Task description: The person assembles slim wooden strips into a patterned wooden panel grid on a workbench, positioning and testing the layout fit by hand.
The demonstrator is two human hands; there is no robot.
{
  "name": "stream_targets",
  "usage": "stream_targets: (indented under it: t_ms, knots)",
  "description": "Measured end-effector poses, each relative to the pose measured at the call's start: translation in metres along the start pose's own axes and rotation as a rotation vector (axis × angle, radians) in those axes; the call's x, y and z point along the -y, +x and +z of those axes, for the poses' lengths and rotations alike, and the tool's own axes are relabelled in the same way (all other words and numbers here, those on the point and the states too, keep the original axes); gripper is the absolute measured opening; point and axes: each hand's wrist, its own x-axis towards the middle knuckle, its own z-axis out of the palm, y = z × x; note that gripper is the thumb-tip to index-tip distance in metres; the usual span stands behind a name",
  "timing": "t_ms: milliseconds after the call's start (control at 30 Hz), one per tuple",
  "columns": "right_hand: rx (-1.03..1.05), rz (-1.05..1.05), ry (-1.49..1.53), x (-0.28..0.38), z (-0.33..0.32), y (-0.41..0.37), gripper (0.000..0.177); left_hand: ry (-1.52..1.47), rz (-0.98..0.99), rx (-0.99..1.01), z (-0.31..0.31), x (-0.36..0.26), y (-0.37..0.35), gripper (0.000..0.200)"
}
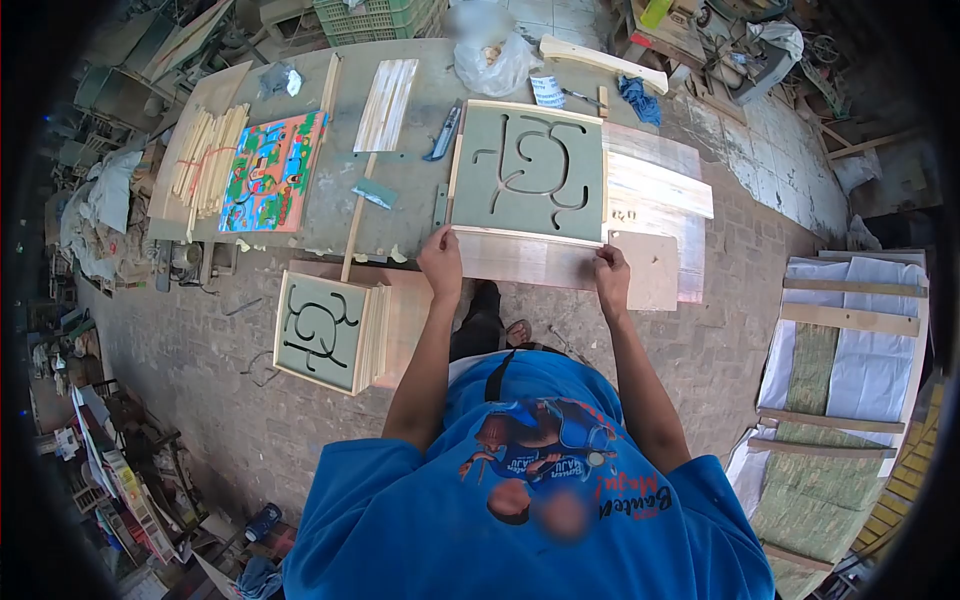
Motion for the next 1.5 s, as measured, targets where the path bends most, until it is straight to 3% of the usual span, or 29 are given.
stream_targets:
  t_ms: [500,567,700,967,1500]
  knots:
    - [0.041,-0.016,0.151,-0.014,-0.002,0.004,0.042,-0.089,-0.077,-0.06,0.004,0.011,-0.001,0.025]
    - [0.02,0.091,0.149,-0.007,-0.001,0.005,0.043,-0.071,-0.062,-0.068,0.005,0.009,-0.001,0.025]
    - [0.017,0.109,0.147,-0.005,0.001,0.008,0.042,-0.097,-0.051,-0.13,0.009,0.01,0.002,0.026]
    - [0.032,0.291,0.218,0.003,0.001,0.021,0.023,-0.074,-0.193,-0.12,0.007,0.007,0.007,0.026]
    - [0.026,0.274,0.238,0.006,0.002,0.019,0.024,-0.175,-0.2,-0.095,0.006,0.007,0.01,0.029]
